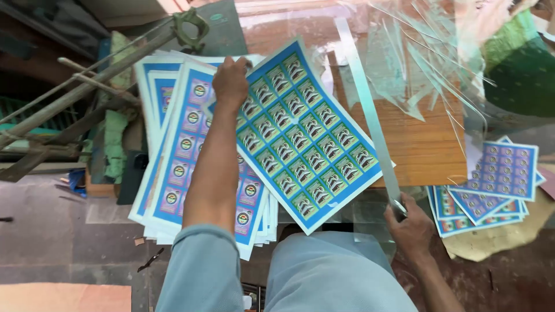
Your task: Cutting printed labels or stickers from a sheet using a ruler and a blade.
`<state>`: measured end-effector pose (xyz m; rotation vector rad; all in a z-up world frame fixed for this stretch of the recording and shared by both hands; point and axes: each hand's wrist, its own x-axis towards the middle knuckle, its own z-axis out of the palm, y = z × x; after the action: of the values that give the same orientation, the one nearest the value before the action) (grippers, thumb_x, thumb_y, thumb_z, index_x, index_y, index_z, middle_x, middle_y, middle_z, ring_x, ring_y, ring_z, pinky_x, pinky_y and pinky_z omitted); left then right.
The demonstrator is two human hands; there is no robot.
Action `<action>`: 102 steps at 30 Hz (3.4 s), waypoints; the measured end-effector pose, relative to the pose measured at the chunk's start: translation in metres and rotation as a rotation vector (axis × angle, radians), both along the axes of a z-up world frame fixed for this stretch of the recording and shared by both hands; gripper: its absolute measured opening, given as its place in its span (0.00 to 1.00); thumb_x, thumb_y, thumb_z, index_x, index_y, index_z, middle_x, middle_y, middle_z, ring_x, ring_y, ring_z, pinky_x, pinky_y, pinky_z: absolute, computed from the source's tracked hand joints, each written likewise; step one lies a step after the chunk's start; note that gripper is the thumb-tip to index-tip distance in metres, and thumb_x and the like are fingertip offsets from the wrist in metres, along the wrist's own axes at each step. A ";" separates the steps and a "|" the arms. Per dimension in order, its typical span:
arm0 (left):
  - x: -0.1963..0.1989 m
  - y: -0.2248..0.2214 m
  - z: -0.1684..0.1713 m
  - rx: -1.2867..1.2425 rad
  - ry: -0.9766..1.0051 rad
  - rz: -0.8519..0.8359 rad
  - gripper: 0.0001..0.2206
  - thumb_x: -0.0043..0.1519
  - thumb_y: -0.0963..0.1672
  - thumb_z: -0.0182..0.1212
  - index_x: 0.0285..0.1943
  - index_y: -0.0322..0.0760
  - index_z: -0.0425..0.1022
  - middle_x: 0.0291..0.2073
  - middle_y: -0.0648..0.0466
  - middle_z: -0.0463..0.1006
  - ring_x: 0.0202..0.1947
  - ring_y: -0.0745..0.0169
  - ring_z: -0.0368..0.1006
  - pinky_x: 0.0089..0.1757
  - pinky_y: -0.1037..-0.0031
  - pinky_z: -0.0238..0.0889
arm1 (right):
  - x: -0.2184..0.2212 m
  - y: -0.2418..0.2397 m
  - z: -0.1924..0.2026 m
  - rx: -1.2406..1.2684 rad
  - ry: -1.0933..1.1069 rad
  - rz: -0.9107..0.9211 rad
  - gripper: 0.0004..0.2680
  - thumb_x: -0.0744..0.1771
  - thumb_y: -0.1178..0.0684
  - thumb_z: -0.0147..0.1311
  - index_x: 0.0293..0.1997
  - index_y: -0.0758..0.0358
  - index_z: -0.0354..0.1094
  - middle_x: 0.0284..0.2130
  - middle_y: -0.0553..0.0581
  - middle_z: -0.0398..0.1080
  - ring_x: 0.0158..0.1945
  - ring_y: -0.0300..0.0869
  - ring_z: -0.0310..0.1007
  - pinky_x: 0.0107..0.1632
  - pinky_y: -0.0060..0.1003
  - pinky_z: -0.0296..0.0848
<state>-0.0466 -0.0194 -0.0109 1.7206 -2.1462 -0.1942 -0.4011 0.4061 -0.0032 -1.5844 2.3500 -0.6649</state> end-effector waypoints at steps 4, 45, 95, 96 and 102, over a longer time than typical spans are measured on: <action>-0.049 -0.021 -0.035 -0.018 -0.091 -0.107 0.16 0.62 0.40 0.55 0.56 0.55 0.79 0.44 0.49 0.75 0.48 0.45 0.72 0.47 0.51 0.65 | 0.007 0.005 0.005 -0.016 0.007 -0.037 0.15 0.64 0.50 0.62 0.53 0.64 0.71 0.35 0.62 0.76 0.38 0.54 0.78 0.42 0.46 0.75; -0.003 -0.040 0.099 0.366 0.138 -0.491 0.08 0.62 0.41 0.64 0.44 0.29 0.73 0.37 0.42 0.79 0.38 0.54 0.75 0.42 0.63 0.68 | -0.048 0.004 -0.002 -0.279 0.025 -0.127 0.17 0.67 0.48 0.62 0.58 0.68 0.69 0.40 0.66 0.74 0.42 0.55 0.77 0.47 0.47 0.76; -0.227 0.127 -0.075 0.515 -0.325 -0.361 0.66 0.41 0.70 0.66 0.82 0.41 0.34 0.81 0.52 0.32 0.79 0.39 0.20 0.62 0.19 0.15 | -0.030 -0.040 -0.046 0.193 -0.071 0.139 0.22 0.64 0.45 0.65 0.67 0.40 0.69 0.33 0.51 0.67 0.30 0.42 0.72 0.29 0.41 0.72; -0.227 0.127 -0.077 0.498 -0.314 -0.371 0.66 0.42 0.70 0.66 0.82 0.41 0.34 0.81 0.53 0.33 0.79 0.38 0.19 0.61 0.18 0.15 | -0.030 -0.040 -0.045 0.201 -0.066 0.147 0.22 0.64 0.45 0.65 0.66 0.40 0.69 0.33 0.51 0.67 0.30 0.42 0.72 0.28 0.41 0.71; -0.230 0.125 -0.070 0.519 -0.364 -0.368 0.66 0.41 0.70 0.65 0.82 0.41 0.35 0.81 0.54 0.32 0.79 0.38 0.20 0.62 0.19 0.15 | -0.031 -0.039 -0.047 0.195 -0.050 0.164 0.23 0.63 0.44 0.65 0.66 0.40 0.68 0.33 0.50 0.67 0.30 0.42 0.72 0.28 0.41 0.71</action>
<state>-0.2764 0.1054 -0.0807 1.6932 -2.8726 -0.6280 -0.4325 0.3666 -0.0497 -1.6300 2.1475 -0.4207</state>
